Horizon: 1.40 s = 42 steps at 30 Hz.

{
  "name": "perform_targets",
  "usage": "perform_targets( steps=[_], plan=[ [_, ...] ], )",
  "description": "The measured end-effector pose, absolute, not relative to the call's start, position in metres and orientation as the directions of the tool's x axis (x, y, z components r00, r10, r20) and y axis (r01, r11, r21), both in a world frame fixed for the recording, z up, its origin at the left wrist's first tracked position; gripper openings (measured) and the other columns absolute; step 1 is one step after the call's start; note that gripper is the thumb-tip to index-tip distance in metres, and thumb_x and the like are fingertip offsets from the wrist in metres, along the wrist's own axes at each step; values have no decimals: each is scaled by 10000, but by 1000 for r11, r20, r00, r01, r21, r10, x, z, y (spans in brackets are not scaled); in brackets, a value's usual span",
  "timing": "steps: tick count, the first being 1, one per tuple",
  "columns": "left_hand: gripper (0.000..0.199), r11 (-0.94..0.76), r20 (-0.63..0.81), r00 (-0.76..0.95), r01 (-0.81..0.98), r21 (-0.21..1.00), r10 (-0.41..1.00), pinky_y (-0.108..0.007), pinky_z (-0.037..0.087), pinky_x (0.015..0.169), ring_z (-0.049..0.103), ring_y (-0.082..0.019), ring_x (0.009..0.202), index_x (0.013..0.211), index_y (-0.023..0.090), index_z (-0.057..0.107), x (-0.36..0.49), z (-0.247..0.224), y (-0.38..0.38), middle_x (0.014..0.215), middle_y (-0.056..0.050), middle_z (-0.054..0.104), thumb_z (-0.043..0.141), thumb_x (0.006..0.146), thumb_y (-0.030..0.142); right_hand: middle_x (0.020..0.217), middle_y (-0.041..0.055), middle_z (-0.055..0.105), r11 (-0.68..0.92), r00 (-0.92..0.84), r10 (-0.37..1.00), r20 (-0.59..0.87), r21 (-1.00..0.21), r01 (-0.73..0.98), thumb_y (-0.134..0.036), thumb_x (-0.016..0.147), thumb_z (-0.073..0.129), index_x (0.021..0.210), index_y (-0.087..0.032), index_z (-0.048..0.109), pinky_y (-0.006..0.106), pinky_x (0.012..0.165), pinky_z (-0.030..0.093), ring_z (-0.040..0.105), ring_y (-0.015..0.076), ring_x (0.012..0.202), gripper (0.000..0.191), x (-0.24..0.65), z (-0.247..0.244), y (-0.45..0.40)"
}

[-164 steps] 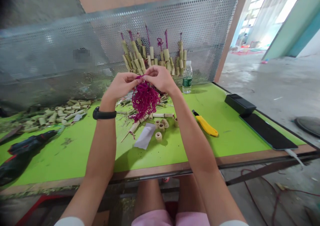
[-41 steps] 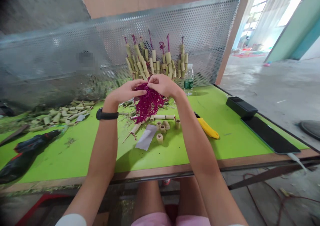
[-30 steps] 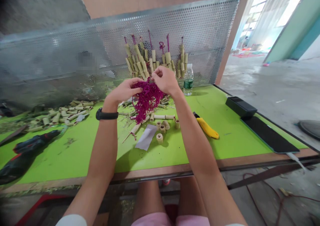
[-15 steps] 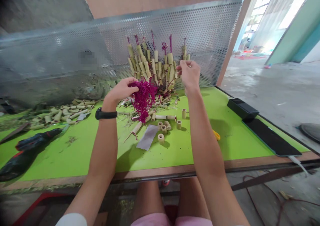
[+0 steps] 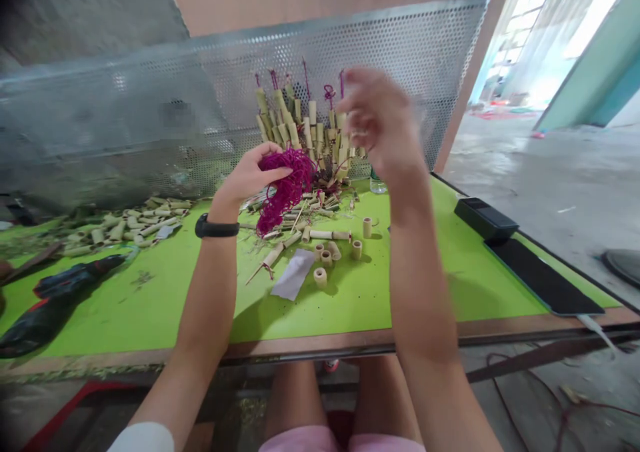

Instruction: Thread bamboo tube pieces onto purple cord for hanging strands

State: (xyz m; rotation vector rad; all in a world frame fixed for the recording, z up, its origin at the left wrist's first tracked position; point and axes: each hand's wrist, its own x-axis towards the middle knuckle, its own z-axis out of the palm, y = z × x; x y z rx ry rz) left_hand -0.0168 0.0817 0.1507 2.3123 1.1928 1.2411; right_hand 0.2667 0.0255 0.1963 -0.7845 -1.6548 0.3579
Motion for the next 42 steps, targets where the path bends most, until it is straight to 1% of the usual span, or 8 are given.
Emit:
perform_targets(
  steps=[2, 5, 7, 11, 22, 29, 34, 42],
  plan=[
    [219, -649, 595, 300, 525, 550, 746, -375, 634, 825, 712, -213, 887, 1066, 228, 636, -14, 152, 78, 970, -27, 704, 781, 908, 273, 996, 59, 832, 676, -234, 735, 636, -666, 314, -560, 932, 789, 1092, -302, 863, 406, 739, 627, 769, 250, 894, 312, 246, 180, 49],
    [230, -643, 609, 272, 535, 548, 745, -380, 639, 875, 722, -225, 965, 1091, 222, 639, -11, 153, 75, 1010, -39, 724, 769, 906, 266, 1001, 100, 838, 685, -336, 728, 598, -659, 311, -424, 823, 920, 935, -245, 863, 507, 900, 650, 753, 294, 944, 218, 228, 155, 86],
    [231, -627, 604, 255, 548, 553, 755, -386, 639, 890, 722, -231, 980, 1088, 218, 646, -10, 154, 74, 1011, -45, 734, 774, 902, 268, 1023, 100, 840, 676, -334, 734, 591, -684, 274, -369, 834, 908, 924, -240, 863, 509, 941, 643, 752, 291, 953, 164, 225, 144, 102],
    [211, -611, 595, 245, 567, 553, 766, -390, 631, 873, 709, -233, 953, 1046, 217, 655, -9, 154, 77, 968, -41, 731, 790, 888, 257, 946, 78, 820, 636, -298, 766, 570, -740, 220, -328, 869, 869, 978, -234, 853, 475, 899, 647, 744, 260, 898, 144, 227, 140, 105],
    [200, -632, 660, 213, 593, 498, 720, -384, 588, 898, 681, -214, 928, 972, 208, 631, -5, 155, 79, 965, -25, 723, 731, 827, 114, 774, 34, 723, 690, -125, 718, 685, -676, 260, -495, 825, 897, 790, -235, 758, 374, 730, 558, 649, 221, 785, 297, 214, 146, 92],
    [157, -627, 669, 206, 614, 480, 714, -361, 566, 869, 660, -204, 893, 913, 216, 600, -1, 154, 77, 910, -18, 717, 737, 844, 181, 1003, 67, 815, 730, -158, 665, 730, -591, 344, -380, 837, 885, 857, -245, 826, 441, 903, 586, 706, 258, 928, 149, 201, 142, 101],
    [158, -635, 685, 201, 615, 468, 700, -379, 556, 892, 655, -202, 889, 922, 225, 614, -2, 152, 79, 931, -28, 727, 746, 850, 177, 986, 70, 813, 739, -169, 660, 732, -591, 324, -384, 904, 836, 819, -246, 809, 452, 951, 571, 712, 260, 938, 165, 202, 139, 108],
    [167, -590, 662, 158, 631, 503, 733, -390, 573, 946, 694, -217, 939, 1006, 213, 648, -4, 151, 83, 992, -34, 753, 750, 875, 199, 854, 46, 746, 685, -165, 712, 682, -625, 373, -414, 995, 734, 854, -234, 721, 417, 902, 546, 659, 235, 843, 230, 203, 139, 114]
  ],
)
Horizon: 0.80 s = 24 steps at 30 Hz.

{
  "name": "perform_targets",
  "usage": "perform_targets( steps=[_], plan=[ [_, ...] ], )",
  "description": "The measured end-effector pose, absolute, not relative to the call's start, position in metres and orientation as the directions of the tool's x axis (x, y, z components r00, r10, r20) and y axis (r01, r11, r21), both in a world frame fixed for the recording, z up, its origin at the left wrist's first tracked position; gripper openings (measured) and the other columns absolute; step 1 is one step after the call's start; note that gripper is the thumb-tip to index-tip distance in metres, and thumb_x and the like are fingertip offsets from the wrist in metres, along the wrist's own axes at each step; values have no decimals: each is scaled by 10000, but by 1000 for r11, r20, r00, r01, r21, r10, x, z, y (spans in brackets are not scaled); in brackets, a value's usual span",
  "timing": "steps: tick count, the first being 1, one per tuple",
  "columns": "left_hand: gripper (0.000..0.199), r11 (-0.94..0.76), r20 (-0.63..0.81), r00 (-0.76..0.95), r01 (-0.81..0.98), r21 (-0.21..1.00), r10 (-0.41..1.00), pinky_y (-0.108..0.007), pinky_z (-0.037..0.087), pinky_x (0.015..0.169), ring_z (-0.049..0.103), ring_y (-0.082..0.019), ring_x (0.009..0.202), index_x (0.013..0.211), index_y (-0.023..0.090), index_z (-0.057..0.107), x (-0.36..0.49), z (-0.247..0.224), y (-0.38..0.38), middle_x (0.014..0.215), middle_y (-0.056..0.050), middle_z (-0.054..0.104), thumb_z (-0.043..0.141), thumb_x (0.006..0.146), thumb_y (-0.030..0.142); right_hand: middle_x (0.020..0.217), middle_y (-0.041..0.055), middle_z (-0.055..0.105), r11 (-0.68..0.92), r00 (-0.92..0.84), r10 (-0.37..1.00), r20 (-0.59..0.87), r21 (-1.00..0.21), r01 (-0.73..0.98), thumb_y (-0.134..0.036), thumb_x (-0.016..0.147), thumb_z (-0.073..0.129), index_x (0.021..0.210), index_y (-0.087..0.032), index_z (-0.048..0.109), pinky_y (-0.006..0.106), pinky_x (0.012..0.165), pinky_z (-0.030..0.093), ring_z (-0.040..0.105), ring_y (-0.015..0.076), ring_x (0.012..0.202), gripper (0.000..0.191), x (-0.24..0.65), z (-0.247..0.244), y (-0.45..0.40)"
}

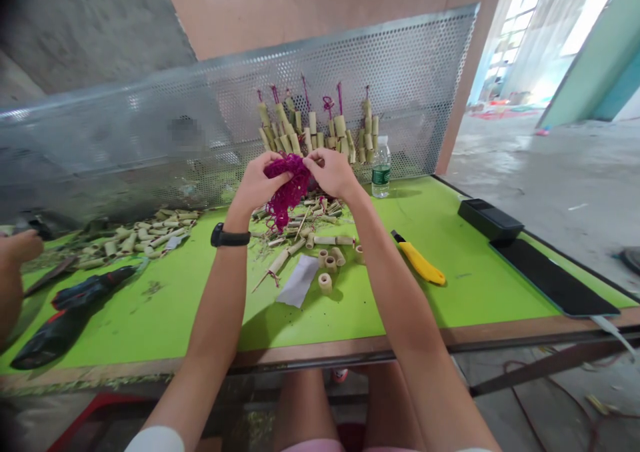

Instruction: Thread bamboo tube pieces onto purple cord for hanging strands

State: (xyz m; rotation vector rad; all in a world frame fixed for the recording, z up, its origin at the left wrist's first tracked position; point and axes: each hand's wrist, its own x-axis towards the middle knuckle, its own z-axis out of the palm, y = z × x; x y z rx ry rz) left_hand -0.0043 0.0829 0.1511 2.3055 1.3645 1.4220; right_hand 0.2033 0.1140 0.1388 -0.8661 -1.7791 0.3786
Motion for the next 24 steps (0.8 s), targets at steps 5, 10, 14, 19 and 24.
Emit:
perform_targets(
  steps=[5, 10, 14, 19, 24],
  plan=[
    [147, -580, 615, 187, 616, 534, 766, -391, 593, 915, 692, -224, 923, 1002, 210, 659, -3, 150, 81, 988, -43, 757, 759, 902, 248, 880, 45, 712, 658, -101, 732, 674, -660, 362, -371, 1040, 665, 899, -243, 641, 405, 929, 538, 644, 225, 865, 192, 203, 135, 120],
    [146, -565, 568, 200, 573, 593, 798, -379, 602, 917, 702, -222, 937, 1049, 204, 675, -2, 149, 83, 997, -42, 750, 737, 948, 290, 864, 37, 699, 613, -21, 771, 636, -734, 293, -405, 1052, 655, 895, -246, 605, 393, 879, 553, 649, 210, 826, 228, 203, 134, 127],
    [101, -554, 558, 179, 540, 633, 811, -363, 614, 884, 708, -210, 911, 1035, 205, 672, -4, 148, 89, 982, -42, 742, 713, 954, 251, 891, 47, 731, 616, -58, 784, 618, -761, 203, -497, 1008, 734, 890, -247, 641, 383, 842, 578, 674, 207, 830, 292, 205, 138, 119],
    [131, -529, 544, 122, 483, 698, 830, -330, 634, 740, 712, -189, 816, 1067, 211, 656, -3, 145, 92, 945, -51, 741, 698, 970, 290, 924, 65, 779, 648, -254, 757, 602, -742, 175, -480, 839, 901, 885, -232, 723, 429, 912, 610, 708, 242, 908, 309, 207, 140, 109],
    [213, -494, 497, 112, 427, 758, 860, -328, 636, 644, 725, -198, 783, 1145, 228, 662, -4, 143, 92, 968, -57, 759, 675, 936, 262, 945, 61, 793, 658, -227, 750, 621, -736, 162, -306, 842, 838, 891, -231, 733, 446, 965, 619, 732, 237, 940, 139, 206, 135, 117]
  ],
)
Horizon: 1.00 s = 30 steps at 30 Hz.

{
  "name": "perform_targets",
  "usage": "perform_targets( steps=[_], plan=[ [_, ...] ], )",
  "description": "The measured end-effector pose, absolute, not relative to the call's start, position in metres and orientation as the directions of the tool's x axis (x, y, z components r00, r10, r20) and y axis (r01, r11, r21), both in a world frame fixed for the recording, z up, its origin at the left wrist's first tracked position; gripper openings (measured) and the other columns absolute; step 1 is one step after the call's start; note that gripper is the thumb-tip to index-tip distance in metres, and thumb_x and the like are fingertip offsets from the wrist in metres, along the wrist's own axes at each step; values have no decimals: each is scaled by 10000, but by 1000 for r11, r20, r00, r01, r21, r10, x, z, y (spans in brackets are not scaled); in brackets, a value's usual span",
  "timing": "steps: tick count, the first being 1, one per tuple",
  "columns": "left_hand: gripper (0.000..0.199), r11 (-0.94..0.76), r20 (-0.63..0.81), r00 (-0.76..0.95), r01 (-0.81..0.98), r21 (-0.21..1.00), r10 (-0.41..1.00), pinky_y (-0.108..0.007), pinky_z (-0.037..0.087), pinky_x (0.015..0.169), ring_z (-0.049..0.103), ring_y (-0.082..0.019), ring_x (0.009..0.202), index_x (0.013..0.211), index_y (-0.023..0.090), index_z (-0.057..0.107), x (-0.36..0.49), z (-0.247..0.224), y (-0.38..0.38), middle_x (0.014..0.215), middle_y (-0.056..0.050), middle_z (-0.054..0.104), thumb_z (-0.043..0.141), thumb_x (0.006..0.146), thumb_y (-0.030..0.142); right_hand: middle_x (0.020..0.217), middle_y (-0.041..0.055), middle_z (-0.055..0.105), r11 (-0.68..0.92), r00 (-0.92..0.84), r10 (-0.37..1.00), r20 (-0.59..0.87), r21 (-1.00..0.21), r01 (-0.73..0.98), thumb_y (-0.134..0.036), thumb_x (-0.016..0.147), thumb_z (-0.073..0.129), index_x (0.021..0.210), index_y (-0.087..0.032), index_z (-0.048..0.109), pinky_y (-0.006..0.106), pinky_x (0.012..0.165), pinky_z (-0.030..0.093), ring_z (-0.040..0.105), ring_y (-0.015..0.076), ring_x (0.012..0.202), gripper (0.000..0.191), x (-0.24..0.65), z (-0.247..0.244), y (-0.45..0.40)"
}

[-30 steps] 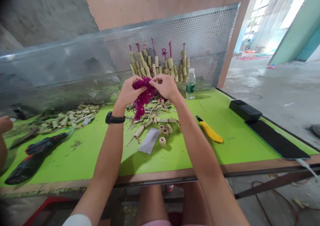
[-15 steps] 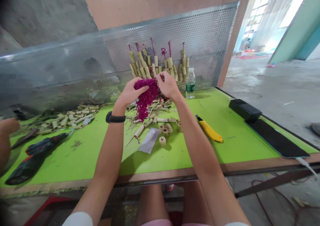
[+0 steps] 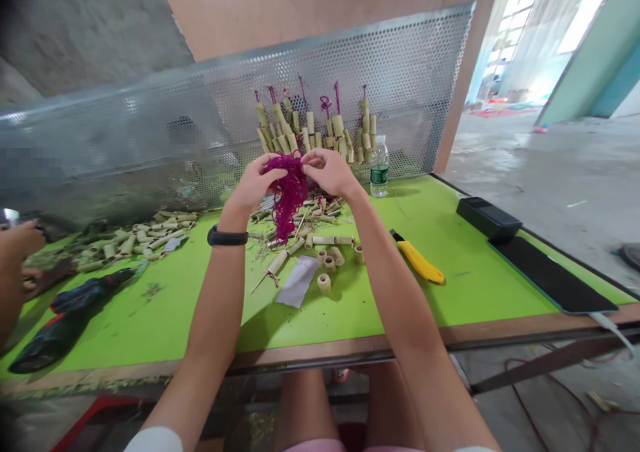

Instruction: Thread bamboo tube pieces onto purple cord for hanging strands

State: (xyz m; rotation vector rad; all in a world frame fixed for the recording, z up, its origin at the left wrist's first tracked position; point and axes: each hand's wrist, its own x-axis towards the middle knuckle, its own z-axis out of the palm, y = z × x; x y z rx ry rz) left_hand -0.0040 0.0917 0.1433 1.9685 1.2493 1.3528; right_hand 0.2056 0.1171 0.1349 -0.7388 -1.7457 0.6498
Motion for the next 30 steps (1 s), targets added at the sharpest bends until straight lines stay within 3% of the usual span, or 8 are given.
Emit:
perform_targets(
  steps=[5, 10, 16, 20, 25, 30],
  plan=[
    [228, -523, 524, 130, 433, 734, 842, -320, 622, 644, 711, -188, 764, 1127, 249, 653, -7, 141, 98, 924, -30, 731, 678, 901, 265, 968, 68, 772, 680, -164, 732, 661, -724, 118, -215, 882, 766, 907, -229, 728, 454, 1004, 621, 732, 231, 959, 48, 206, 135, 122],
    [214, -486, 484, 82, 278, 829, 871, -266, 580, 601, 681, -162, 737, 1044, 243, 632, -7, 141, 98, 923, -16, 713, 700, 842, 252, 983, 69, 740, 699, -117, 715, 690, -701, 138, -186, 921, 760, 958, -219, 714, 433, 979, 615, 717, 224, 952, 68, 210, 135, 127],
    [220, -488, 484, 65, 160, 858, 873, -254, 554, 607, 650, -153, 713, 959, 225, 640, -3, 137, 100, 853, -9, 652, 722, 759, 183, 934, 39, 684, 702, -33, 703, 711, -685, 197, -266, 960, 785, 1072, -234, 684, 404, 918, 593, 675, 209, 926, 154, 211, 132, 137],
    [243, -515, 513, 52, 112, 850, 857, -248, 522, 590, 617, -138, 680, 940, 218, 637, -4, 135, 105, 829, -1, 619, 748, 728, 175, 945, 47, 681, 712, 7, 678, 735, -660, 240, -330, 948, 812, 1040, -237, 701, 391, 898, 598, 660, 218, 951, 172, 216, 140, 125],
    [267, -578, 579, -12, 43, 815, 816, -268, 546, 640, 645, -155, 743, 912, 222, 604, -9, 135, 109, 832, -5, 609, 801, 733, 234, 913, 76, 742, 703, -187, 709, 680, -665, 252, -391, 928, 839, 921, -207, 769, 437, 922, 609, 685, 237, 928, 197, 226, 155, 95],
    [315, -613, 613, -1, 24, 790, 790, -292, 572, 692, 658, -169, 780, 886, 230, 567, -9, 136, 111, 806, 5, 583, 842, 740, 274, 1062, 118, 824, 709, -325, 701, 635, -669, 222, -422, 877, 879, 984, -203, 839, 504, 1019, 611, 743, 287, 1013, 247, 215, 151, 94]
  ],
)
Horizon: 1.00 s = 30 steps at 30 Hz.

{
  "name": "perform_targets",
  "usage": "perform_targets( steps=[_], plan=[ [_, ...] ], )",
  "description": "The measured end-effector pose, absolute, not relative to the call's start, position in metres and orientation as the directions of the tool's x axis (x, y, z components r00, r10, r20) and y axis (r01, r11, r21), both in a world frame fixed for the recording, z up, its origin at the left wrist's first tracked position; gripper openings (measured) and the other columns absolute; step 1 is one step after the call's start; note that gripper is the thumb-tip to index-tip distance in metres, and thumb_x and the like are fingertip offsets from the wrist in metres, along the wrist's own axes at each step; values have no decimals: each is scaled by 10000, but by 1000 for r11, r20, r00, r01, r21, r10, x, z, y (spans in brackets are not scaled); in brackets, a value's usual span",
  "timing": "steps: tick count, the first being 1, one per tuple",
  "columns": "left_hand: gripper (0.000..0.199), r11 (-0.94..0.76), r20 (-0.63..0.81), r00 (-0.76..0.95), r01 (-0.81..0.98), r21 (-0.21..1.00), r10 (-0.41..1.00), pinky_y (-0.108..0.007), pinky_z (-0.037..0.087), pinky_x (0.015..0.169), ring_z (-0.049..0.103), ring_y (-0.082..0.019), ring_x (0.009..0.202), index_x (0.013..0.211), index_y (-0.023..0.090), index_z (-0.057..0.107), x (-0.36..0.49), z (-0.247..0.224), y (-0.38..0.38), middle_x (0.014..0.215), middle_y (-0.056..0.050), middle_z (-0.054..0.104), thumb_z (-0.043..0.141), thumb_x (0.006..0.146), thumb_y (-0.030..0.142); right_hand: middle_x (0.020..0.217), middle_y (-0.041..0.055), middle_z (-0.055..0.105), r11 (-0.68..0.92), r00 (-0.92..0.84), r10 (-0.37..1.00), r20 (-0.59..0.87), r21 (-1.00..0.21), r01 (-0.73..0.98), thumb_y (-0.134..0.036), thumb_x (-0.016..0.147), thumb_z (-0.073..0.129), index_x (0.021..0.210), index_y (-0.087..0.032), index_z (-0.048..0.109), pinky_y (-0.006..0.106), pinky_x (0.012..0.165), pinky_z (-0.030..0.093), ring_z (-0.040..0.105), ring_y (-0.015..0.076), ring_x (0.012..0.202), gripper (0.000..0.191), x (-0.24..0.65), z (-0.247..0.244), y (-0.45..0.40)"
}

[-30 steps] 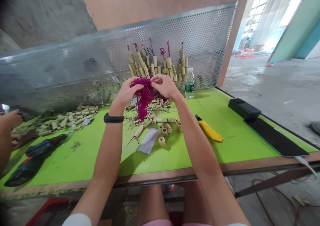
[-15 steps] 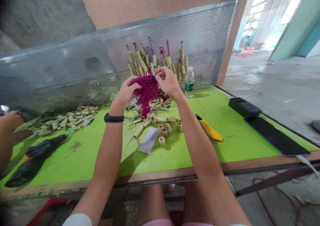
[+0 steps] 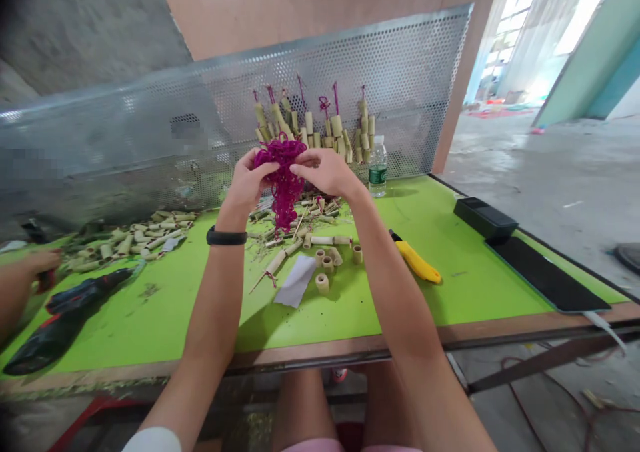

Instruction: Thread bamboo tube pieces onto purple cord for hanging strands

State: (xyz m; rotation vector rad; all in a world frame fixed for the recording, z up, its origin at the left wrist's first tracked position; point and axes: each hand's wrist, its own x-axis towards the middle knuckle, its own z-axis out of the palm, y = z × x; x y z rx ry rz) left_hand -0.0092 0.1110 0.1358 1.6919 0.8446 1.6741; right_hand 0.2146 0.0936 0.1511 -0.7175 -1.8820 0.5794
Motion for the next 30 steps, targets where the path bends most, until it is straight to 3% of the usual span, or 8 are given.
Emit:
perform_targets(
  steps=[9, 16, 20, 25, 30],
  plan=[
    [300, -616, 616, 2, 43, 787, 787, -295, 600, 707, 653, -167, 783, 843, 231, 523, -6, 137, 109, 786, 15, 542, 811, 760, 237, 995, 94, 834, 702, -256, 711, 655, -681, 207, -278, 934, 766, 951, -179, 847, 430, 965, 605, 754, 242, 939, 129, 199, 143, 107],
    [279, -582, 589, -109, 94, 808, 801, -268, 602, 633, 648, -153, 718, 828, 231, 536, -12, 138, 112, 752, 18, 586, 812, 786, 233, 802, 68, 778, 642, -252, 764, 593, -734, 221, -399, 955, 827, 829, -188, 823, 341, 699, 564, 649, 175, 694, 246, 219, 148, 98],
    [199, -544, 554, -155, 105, 832, 818, -245, 585, 584, 670, -147, 692, 874, 232, 594, -13, 138, 112, 784, 5, 663, 784, 816, 244, 854, 76, 790, 643, -264, 759, 595, -750, 156, -493, 962, 834, 923, -204, 836, 312, 654, 564, 666, 167, 720, 291, 234, 159, 86],
    [181, -532, 538, -119, 76, 843, 835, -286, 641, 695, 732, -163, 782, 939, 226, 634, -13, 139, 113, 897, -24, 745, 778, 833, 256, 831, 65, 784, 649, -304, 747, 591, -748, 140, -564, 906, 878, 1103, -220, 841, 316, 671, 592, 712, 200, 796, 399, 226, 168, 73],
    [180, -576, 574, -92, 5, 817, 813, -263, 642, 730, 724, -146, 801, 923, 202, 673, -9, 138, 118, 904, -27, 746, 762, 779, 143, 877, 70, 803, 662, -316, 737, 597, -733, 159, -562, 884, 887, 1163, -221, 839, 346, 726, 614, 731, 221, 842, 443, 236, 173, 70]
  ],
)
